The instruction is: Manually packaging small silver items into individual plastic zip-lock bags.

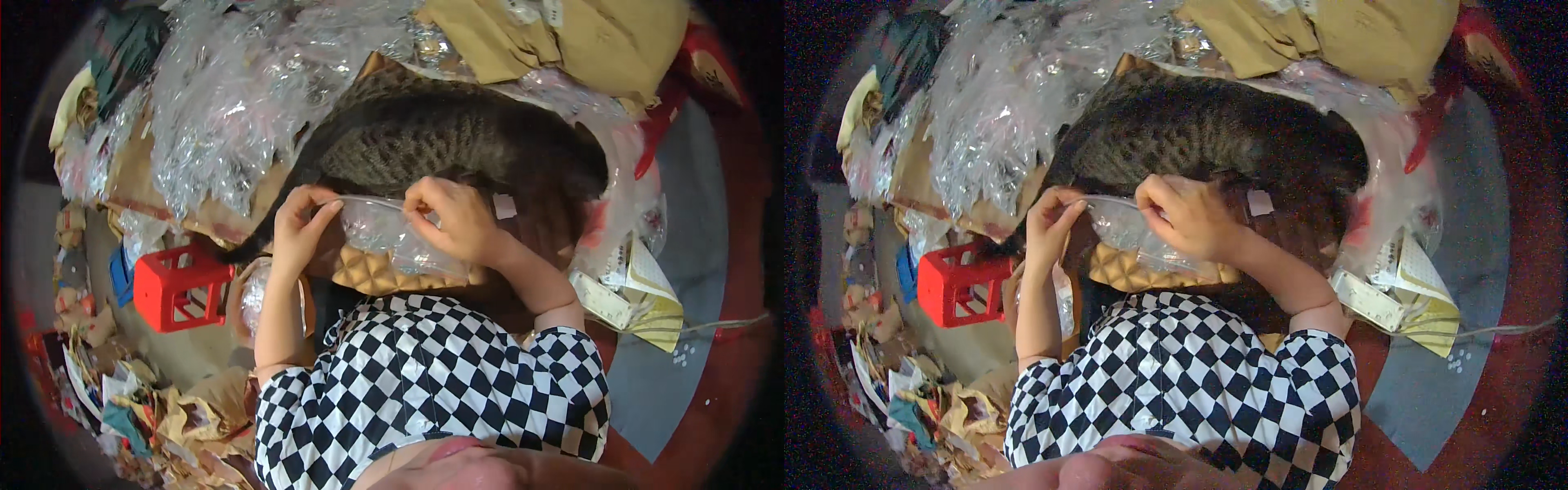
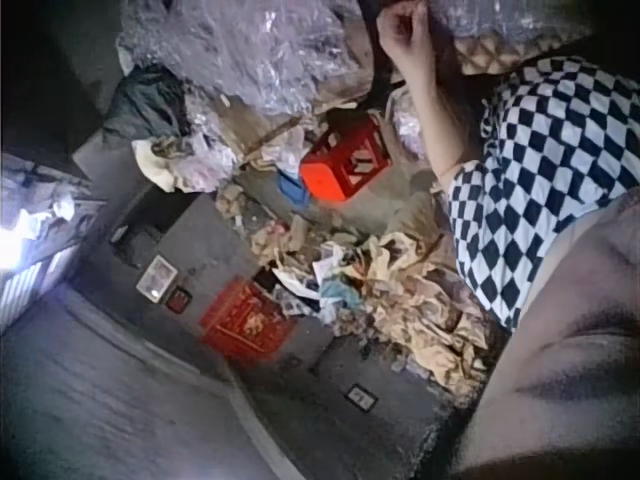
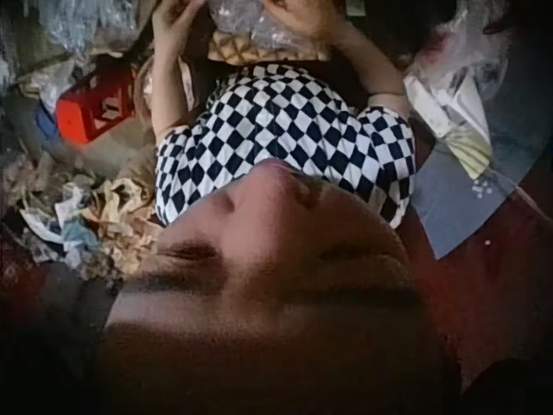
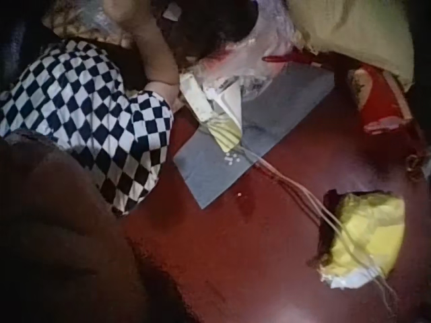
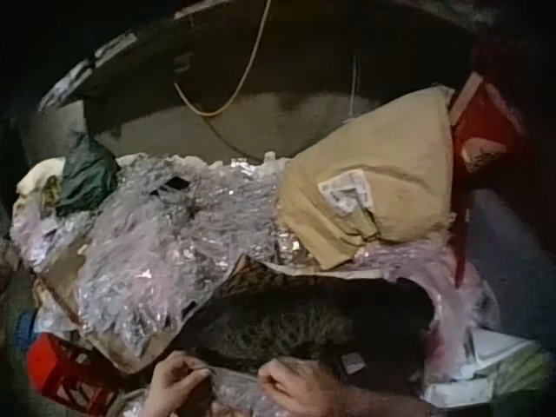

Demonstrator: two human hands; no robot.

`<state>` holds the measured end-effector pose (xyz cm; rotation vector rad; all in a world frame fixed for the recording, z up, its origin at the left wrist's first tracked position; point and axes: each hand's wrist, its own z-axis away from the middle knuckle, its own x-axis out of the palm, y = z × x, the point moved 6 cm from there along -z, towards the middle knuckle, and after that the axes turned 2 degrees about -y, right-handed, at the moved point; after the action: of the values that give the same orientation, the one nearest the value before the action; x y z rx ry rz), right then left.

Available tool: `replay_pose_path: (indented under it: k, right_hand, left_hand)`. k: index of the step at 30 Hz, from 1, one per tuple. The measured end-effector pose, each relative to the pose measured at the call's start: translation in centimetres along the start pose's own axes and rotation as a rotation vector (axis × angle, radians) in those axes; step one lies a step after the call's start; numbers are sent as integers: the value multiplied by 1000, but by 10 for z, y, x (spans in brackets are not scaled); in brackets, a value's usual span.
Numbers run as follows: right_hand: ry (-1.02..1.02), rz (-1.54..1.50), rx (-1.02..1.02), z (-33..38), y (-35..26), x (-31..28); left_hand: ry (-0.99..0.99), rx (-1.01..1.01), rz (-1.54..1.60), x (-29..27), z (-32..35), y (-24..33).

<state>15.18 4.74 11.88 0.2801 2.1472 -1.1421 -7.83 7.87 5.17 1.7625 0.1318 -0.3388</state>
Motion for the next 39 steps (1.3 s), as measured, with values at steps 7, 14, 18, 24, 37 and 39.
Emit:
replay_pose_path:
  k: [7, 14, 18, 24, 37, 39]
  right_hand:
    - [21, -298, 150, 26, 10, -12]
    - [-188, -178, 419, 63, 38, 22]
    - [-55, -435, 366, 64, 44, 37]
    - [-29, -488, 309, 62, 39, 52]
    - [-104, -431, 338, 66, 17, 53]
    - [-160, -342, 304, 65, 7, 47]
  left_hand:
    - [-170, 126, 0, 12, -7, 57]
    - [-340, 460, -379, 73, -97, 144]
    - [-355, 635, -576, 125, -210, 116]
    - [-718, 497, -1027, 177, -315, -5]
    - [-644, 357, -896, 177, -274, -32]
    - [-467, 280, -851, 152, -292, -39]
